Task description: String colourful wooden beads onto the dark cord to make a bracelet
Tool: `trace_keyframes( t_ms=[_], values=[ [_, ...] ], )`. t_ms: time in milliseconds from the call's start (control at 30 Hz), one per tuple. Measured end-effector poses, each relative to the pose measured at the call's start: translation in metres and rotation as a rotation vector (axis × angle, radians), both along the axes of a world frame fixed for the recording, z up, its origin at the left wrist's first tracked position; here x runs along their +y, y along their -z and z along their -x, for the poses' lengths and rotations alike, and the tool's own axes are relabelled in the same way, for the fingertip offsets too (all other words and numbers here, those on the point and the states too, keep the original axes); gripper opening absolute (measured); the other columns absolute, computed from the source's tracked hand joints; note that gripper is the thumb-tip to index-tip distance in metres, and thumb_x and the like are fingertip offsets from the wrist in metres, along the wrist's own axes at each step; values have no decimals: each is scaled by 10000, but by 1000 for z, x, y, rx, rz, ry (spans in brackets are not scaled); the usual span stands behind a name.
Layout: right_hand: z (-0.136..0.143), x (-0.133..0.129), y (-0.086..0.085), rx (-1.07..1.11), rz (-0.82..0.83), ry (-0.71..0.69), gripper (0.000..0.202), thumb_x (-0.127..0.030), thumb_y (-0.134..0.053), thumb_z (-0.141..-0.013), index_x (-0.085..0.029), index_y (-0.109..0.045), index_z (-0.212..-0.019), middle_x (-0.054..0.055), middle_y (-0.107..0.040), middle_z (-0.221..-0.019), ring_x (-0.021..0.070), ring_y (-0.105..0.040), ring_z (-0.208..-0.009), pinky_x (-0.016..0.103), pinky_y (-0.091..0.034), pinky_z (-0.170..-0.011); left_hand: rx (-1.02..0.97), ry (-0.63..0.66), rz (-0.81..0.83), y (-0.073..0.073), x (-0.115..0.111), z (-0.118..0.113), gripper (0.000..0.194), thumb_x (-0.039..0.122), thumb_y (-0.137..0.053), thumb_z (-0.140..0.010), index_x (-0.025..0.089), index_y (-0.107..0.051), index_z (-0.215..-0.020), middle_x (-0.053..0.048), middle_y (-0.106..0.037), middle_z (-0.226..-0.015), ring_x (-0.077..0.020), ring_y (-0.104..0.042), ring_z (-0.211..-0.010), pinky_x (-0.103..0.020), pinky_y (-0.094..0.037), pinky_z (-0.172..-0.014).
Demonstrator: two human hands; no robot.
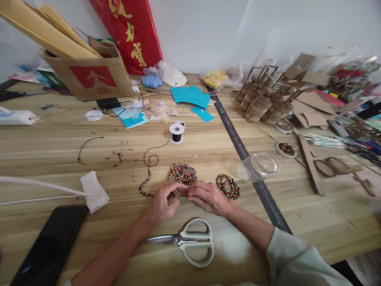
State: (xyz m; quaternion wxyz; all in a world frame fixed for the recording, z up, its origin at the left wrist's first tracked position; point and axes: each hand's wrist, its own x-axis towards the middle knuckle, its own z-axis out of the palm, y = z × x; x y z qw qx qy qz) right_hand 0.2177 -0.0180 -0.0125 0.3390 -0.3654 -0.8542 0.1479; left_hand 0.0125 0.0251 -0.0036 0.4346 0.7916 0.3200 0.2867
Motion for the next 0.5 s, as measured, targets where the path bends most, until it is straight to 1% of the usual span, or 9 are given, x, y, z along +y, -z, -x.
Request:
trace_keyframes(
  t_ms=[100,200,333,400,500],
  values=[
    [0,0,1,-8,0,10,126,-242,-471,-1002,-184,-578,-970,72,-665,-896,151,-647,-827,239,-537,-684,-1,-3,21,2,-1,-2,234,97,-509,-744,140,-684,-892,-63,-716,-814,-166,-663,-730,-257,-531,-684],
    [1,0,1,22,-4,-4,111,-237,-474,-1000,-183,-568,-976,75,-668,-901,156,-643,-835,252,-542,-700,-10,-1,36,5,0,-4,123,141,-569,-774,147,-689,-800,-51,-705,-753,-164,-651,-700,-262,-517,-679],
    [1,1,0,47,-9,0,88,-220,-491,-989,-181,-568,-974,76,-665,-890,161,-632,-816,258,-534,-693,-7,-15,35,4,2,-5,112,156,-599,-790,159,-688,-721,-35,-692,-706,-161,-631,-690,-265,-491,-683],
    [1,0,-1,78,19,30,75,-203,-496,-978,-182,-568,-983,77,-657,-886,162,-621,-805,259,-524,-680,1,-36,54,2,3,-4,115,165,-600,-795,156,-687,-720,-34,-690,-702,-157,-624,-677,-257,-485,-667],
    [0,1,-1,178,59,144,87,-175,-483,-961,-183,-568,-978,63,-624,-838,158,-588,-757,260,-497,-650,-8,-66,80,-1,3,-4,111,174,-600,-791,153,-682,-719,-31,-689,-695,-149,-615,-655,-244,-485,-650]
  ],
)
